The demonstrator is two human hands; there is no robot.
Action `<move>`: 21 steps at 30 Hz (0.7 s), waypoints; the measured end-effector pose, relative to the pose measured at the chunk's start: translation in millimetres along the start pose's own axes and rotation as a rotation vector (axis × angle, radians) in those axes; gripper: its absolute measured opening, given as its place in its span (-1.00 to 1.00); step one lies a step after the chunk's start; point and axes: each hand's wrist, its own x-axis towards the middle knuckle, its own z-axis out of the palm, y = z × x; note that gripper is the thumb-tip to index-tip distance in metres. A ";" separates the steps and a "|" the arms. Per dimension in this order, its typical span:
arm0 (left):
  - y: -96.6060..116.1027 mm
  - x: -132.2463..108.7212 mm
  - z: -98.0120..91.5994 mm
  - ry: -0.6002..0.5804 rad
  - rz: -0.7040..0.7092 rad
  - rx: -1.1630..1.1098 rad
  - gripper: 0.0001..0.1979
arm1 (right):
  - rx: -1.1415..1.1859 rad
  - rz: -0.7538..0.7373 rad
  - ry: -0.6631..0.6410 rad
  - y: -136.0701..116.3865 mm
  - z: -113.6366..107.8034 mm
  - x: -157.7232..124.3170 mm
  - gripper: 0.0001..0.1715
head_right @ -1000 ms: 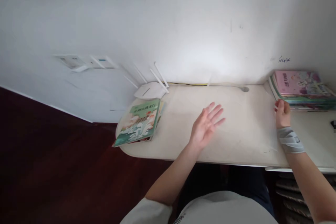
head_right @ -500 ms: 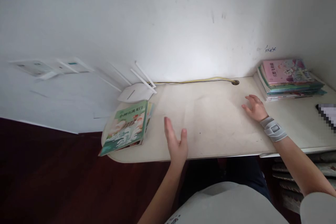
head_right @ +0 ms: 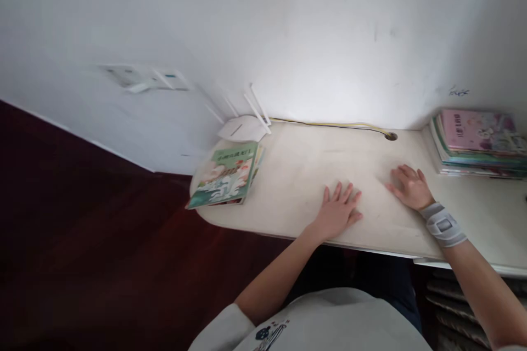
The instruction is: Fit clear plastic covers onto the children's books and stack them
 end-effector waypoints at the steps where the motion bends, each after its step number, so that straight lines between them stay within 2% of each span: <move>1: -1.6 -2.2 0.4 0.012 0.001 -0.002 -0.36 | 0.004 -0.017 -0.013 1.0 2.2 -0.7 -0.37; 7: -3.8 -12.3 1.7 0.097 0.059 -0.045 -0.34 | -0.002 -0.019 -0.062 8.3 14.1 -2.6 -0.32; 9: -12.5 -18.0 -5.0 0.136 0.087 -0.065 -0.33 | -0.005 -0.020 -0.067 10.3 15.4 -2.5 -0.30; 11: -31.4 -25.7 -18.3 0.206 0.034 -0.048 -0.36 | -0.006 -0.030 -0.075 11.7 16.5 -2.6 -0.29; 13: -61.2 -35.1 -37.5 0.307 -0.148 0.025 -0.42 | -0.004 -0.034 -0.071 12.6 17.7 -2.7 -0.29; 17: -134.0 -57.4 -77.3 0.475 -0.751 0.233 -0.43 | -0.001 -0.042 -0.053 12.8 18.9 -2.6 -0.30; 19: -161.0 -67.9 -87.6 0.465 -0.942 0.271 -0.38 | -0.001 -0.043 -0.056 12.3 18.6 -2.6 -0.30; 21: -174.4 -75.3 -89.3 0.383 -0.992 0.273 -0.40 | -0.004 -0.031 -0.065 11.8 18.2 -2.7 -0.31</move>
